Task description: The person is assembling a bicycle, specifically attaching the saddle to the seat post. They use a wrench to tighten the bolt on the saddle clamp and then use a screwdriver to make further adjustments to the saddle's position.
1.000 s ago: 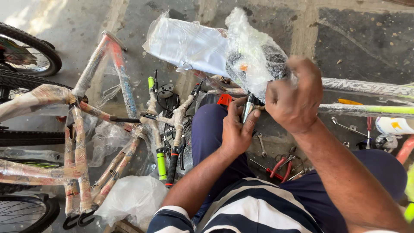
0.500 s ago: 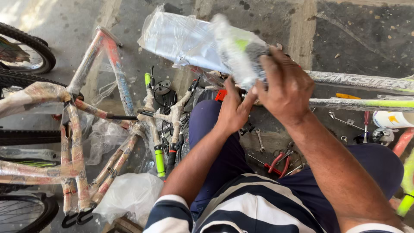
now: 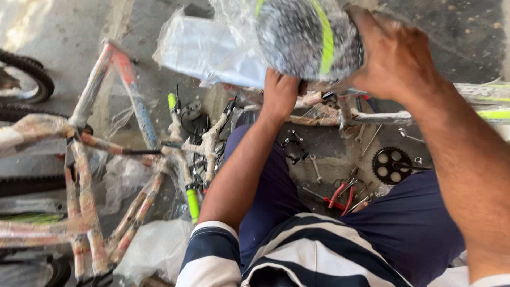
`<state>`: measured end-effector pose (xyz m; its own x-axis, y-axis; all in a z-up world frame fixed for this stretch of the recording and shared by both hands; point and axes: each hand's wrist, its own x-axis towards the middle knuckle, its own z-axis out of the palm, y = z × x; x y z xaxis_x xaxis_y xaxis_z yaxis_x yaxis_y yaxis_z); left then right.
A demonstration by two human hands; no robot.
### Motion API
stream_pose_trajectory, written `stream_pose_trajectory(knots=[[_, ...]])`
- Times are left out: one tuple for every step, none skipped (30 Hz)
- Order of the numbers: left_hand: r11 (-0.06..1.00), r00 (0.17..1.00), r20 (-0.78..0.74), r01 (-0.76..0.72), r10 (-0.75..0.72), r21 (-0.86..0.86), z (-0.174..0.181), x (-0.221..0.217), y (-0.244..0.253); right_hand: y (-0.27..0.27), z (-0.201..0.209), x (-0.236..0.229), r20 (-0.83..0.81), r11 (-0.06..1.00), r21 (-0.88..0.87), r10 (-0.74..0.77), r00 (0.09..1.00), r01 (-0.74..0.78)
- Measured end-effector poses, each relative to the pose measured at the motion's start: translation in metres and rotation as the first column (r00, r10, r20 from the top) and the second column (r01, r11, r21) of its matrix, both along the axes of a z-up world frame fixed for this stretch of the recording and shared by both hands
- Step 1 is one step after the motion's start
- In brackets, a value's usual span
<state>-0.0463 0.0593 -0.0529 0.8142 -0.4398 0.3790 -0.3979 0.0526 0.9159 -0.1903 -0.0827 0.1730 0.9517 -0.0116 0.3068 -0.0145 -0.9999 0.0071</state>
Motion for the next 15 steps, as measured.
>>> stream_pose_trajectory(knots=[[0.976, 0.902, -0.394, 0.112, -0.178, -0.184, 0.002, 0.012, -0.018, -0.004, 0.003, 0.002, 0.047, 0.996, -0.083, -0.014, 0.999, 0.018], [0.989, 0.987, -0.087, 0.125, -0.131, -0.077, 0.001, 0.028, -0.026, -0.007, 0.007, 0.004, 0.086, 0.986, -0.163, -0.024, 0.996, 0.038], [0.995, 0.967, 0.234, 0.101, -0.105, 0.026, -0.001, 0.048, -0.030, -0.009, 0.011, 0.006, 0.125, 0.969, -0.241, -0.030, 0.992, 0.060], [0.992, 0.841, 0.531, 0.047, -0.102, 0.115, -0.008, 0.059, -0.035, -0.011, 0.013, 0.006, 0.189, 0.948, -0.314, 0.005, 0.982, 0.055], [0.978, 0.838, 0.523, 0.053, -0.153, 0.201, -0.019, 0.064, -0.040, -0.013, 0.014, 0.006, 0.249, 0.921, -0.386, 0.046, 0.968, 0.055], [0.957, 0.834, 0.514, 0.054, -0.199, 0.284, -0.027, 0.071, -0.046, -0.016, 0.016, 0.007, 0.305, 0.888, -0.456, 0.096, 0.948, 0.057], [0.929, 0.829, 0.502, 0.054, -0.246, 0.366, -0.035, 0.076, -0.053, -0.020, 0.017, 0.010, 0.305, 0.875, -0.482, 0.118, 0.945, 0.046], [0.916, 0.834, 0.471, 0.095, -0.287, 0.389, -0.044, 0.078, -0.059, -0.024, 0.016, 0.012, 0.302, 0.861, -0.507, 0.138, 0.943, 0.036], [0.901, 0.836, 0.440, 0.136, -0.327, 0.412, -0.051, 0.079, -0.065, -0.027, 0.014, 0.013, 0.298, 0.847, -0.531, 0.158, 0.942, 0.026], [0.884, 0.837, 0.406, 0.179, -0.368, 0.432, -0.057, 0.078, -0.071, -0.031, 0.012, 0.012, 0.287, 0.832, -0.554, 0.155, 0.945, 0.032], [0.897, 0.814, 0.446, 0.189, -0.371, 0.400, -0.062, 0.077, -0.077, -0.035, 0.010, 0.011, 0.275, 0.815, -0.578, 0.152, 0.949, 0.037], [0.909, 0.792, 0.486, 0.199, -0.369, 0.367, -0.064, 0.074, -0.082, -0.038, 0.008, 0.011, 0.264, 0.798, -0.602, 0.151, 0.953, 0.040], [0.919, 0.769, 0.524, 0.210, -0.366, 0.334, -0.064, 0.072, -0.086, -0.040, 0.006, 0.009, 0.258, 0.790, -0.610, 0.127, 0.958, 0.060], [0.898, 0.813, 0.419, 0.268, -0.405, 0.349, -0.063, 0.069, -0.087, -0.041, 0.005, 0.007, 0.250, 0.782, -0.618, 0.105, 0.963, 0.075], [0.875, 0.843, 0.308, 0.328, -0.442, 0.357, -0.061, 0.066, -0.088, -0.041, 0.003, 0.005, 0.242, 0.774, -0.626, 0.083, 0.967, 0.090]])
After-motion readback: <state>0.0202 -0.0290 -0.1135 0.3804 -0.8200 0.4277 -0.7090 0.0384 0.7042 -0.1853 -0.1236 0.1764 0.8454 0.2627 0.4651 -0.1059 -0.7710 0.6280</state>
